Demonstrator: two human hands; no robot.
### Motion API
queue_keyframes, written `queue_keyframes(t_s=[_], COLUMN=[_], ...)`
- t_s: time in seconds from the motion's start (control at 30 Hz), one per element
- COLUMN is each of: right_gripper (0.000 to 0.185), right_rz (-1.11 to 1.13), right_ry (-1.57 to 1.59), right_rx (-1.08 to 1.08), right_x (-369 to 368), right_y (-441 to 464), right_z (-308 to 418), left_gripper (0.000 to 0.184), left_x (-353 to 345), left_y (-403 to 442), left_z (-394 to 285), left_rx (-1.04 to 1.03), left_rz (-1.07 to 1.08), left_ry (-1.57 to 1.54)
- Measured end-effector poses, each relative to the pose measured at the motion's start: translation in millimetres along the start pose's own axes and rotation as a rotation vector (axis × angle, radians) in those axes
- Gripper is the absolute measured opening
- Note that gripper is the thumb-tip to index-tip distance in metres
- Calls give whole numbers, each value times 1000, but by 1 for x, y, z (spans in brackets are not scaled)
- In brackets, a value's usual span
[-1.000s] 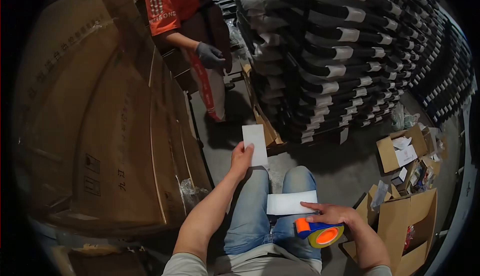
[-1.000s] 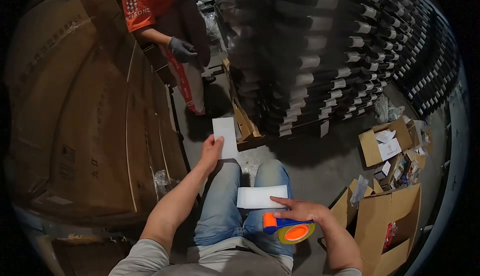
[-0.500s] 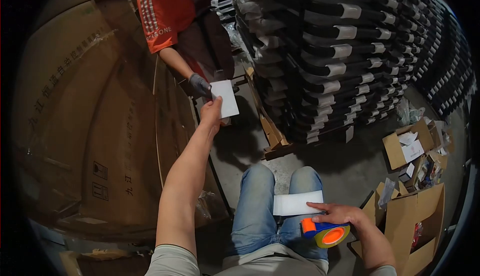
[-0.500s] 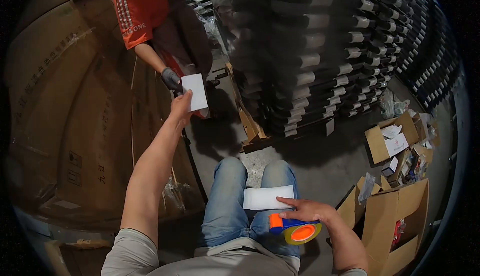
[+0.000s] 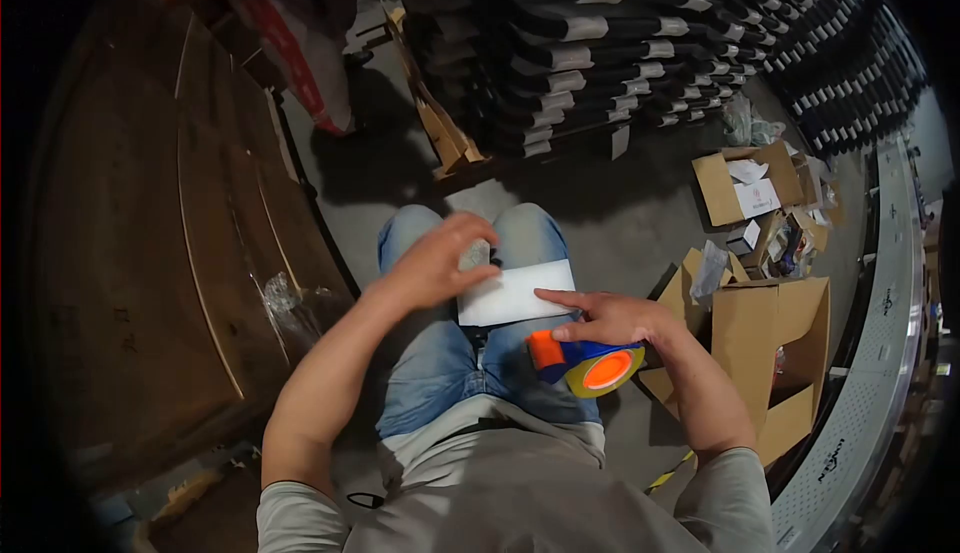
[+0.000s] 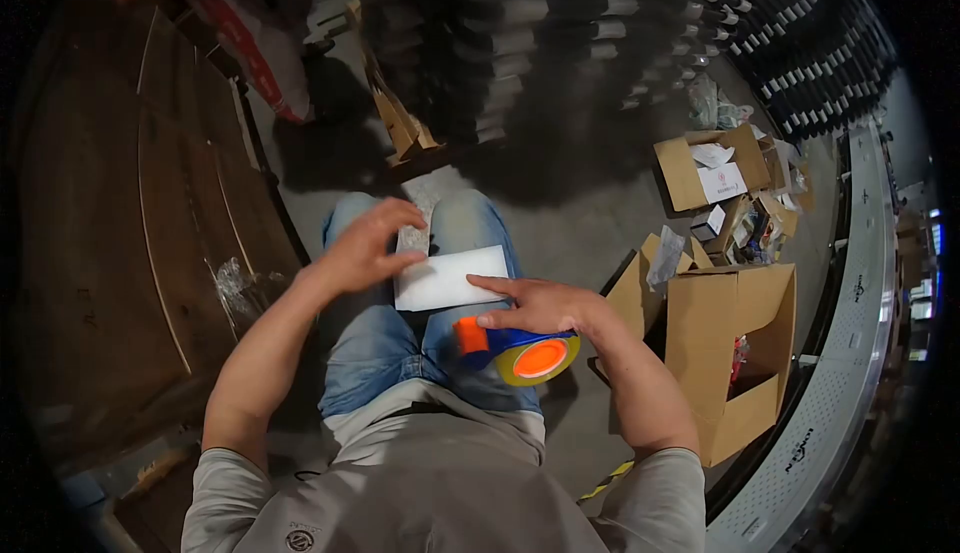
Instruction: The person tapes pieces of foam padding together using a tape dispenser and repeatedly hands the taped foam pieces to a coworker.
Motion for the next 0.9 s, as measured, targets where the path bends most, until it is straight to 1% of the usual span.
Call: queue_keyframes(t_s=[0.07, 0.1, 0.17, 0.2, 0.23, 0.3, 0.33, 0.4, 0.43, 0.5, 0.57, 0.63, 0.67, 0.73, 0.77, 0.83, 0.9], right_gripper=[79, 79, 78, 78, 78, 79, 80, 79, 78, 78, 79, 80, 80, 80, 80, 78, 78], right_rz=[36, 32, 62, 50, 34, 50, 39, 58, 66, 77, 90, 77, 77, 107, 105, 68, 101], right_ry=[6, 21, 12, 42, 76, 60, 59, 49, 47, 55, 58, -37, -34, -26, -26, -3, -29], right_rx=[-45, -67, -95, -110, -121, -119, -117, -109, -108, -93, -70, -45, -44, -84, -92, -36, -62], right_x=[-3, -2, -4, -4, -3, -4, -3, -3, -4, -7, -8, -8, -8, -9, -10, -8, -4], right_y=[-2, -2, -1, 0, 1, 0, 2, 3, 2, 5, 9, 14, 16, 15, 14, 14, 11], right_z=[0, 1, 0, -1, -2, -1, 2, 12, 14, 13, 16, 19, 21, 21, 18, 21, 25], left_gripper=[46, 46, 52, 53, 53, 51, 51, 45, 45, 40, 38, 37, 37, 38, 38, 41, 44], left_x=[-46, -55, -65, -66, -65, -68, -61, -51, -47, -37, -39, -38, -41, -36, -39, -44, -45], left_y=[-24, -31, -42, -48, -48, -51, -50, -41, -39, -32, -32, -34, -38, -42, -46, -51, -57], left_z=[-10, -7, 10, 18, 18, 20, 22, 16, 19, 16, 18, 15, 14, -10, -15, -24, -17], left_rx=[69, 95, 318, 433, 459, 499, 511, 423, 424, 271, 257, 204, 205, -4, -6, 19, -5], left_rz=[133, 105, 61, 121, 104, 244, 235, 237, 239, 195, 194, 137, 139, -87, -87, -77, -95], left_ry=[-21, -33, 73, 154, 148, 135, 136, 64, 60, 100, 127, 231, 233, 379, 372, 208, 178])
Point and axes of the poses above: each hand's wrist, its own y-axis towards the middle knuckle, its own x-axis out of the back of the hand, z = x × y, the point moved 7 cm from there along y, towards the middle knuckle, and after that the axes turned 14 degrees about -z, right-handed, at the moved point
